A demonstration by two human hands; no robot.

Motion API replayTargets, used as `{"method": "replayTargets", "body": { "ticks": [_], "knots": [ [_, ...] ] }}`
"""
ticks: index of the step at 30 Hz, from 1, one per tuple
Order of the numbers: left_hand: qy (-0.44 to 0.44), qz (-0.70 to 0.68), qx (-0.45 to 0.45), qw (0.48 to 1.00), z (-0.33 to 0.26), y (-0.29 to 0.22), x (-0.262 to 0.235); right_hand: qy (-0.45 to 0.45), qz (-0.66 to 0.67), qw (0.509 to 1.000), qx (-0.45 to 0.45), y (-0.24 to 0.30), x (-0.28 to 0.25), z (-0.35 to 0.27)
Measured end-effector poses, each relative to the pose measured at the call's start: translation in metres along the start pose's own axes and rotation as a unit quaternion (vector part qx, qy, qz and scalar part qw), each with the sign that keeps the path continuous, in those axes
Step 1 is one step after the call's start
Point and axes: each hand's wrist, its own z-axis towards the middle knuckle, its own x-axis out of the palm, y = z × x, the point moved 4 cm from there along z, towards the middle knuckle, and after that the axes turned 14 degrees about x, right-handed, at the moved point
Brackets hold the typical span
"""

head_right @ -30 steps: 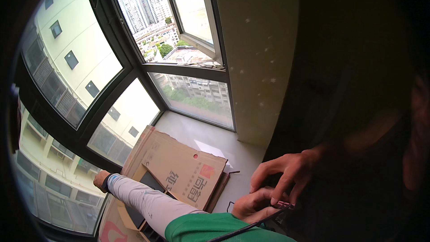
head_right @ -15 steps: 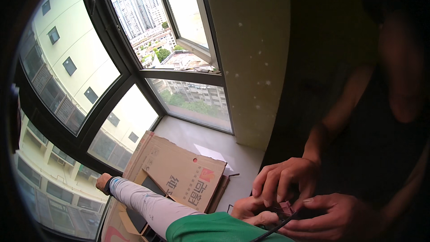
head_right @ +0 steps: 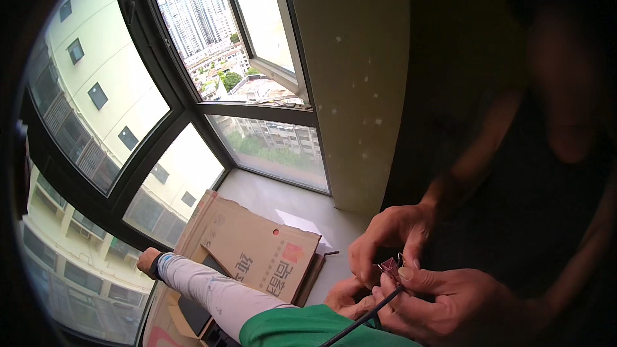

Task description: Assembling or setting up electronic equipment on a makeshift workspace.

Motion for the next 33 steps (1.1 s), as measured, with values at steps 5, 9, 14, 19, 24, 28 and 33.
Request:
{"method": "replayTargets", "body": {
  "ticks": [5, 9, 14, 19, 24, 28, 33],
  "knots": [
    [0.033, 0.176, -0.095, 0.979, -0.059, -0.012, -0.012, 0.049, 0.027, 0.998, -0.004, -0.017, -0.028, -0.015],
    [0.006, 0.366, -0.241, 0.899, -0.166, -0.052, -0.013, 0.087, 0.026, 0.996, 0.008, -0.022, -0.037, -0.024],
    [-0.085, 0.516, 0.016, 0.852, -0.17, -0.155, 0.028, 0.153, -0.016, 0.988, 0.023, -0.057, -0.032, -0.037],
    [-0.184, 0.671, 0.228, 0.681, -0.112, -0.181, 0.058, 0.175, -0.042, 0.983, 0.032, -0.081, -0.031, -0.047],
    [-0.141, 0.609, 0.27, 0.733, -0.119, -0.174, 0.06, 0.196, -0.075, 0.977, 0.026, -0.087, -0.028, -0.048],
    [-0.108, 0.597, 0.358, 0.71, -0.095, -0.185, 0.085, 0.248, -0.079, 0.963, 0.066, -0.076, -0.031, -0.048],
    [-0.039, 0.588, 0.462, 0.663, -0.073, -0.159, 0.101, 0.328, 0.15, 0.927, 0.104, -0.089, -0.014, -0.028]
  ]
}}
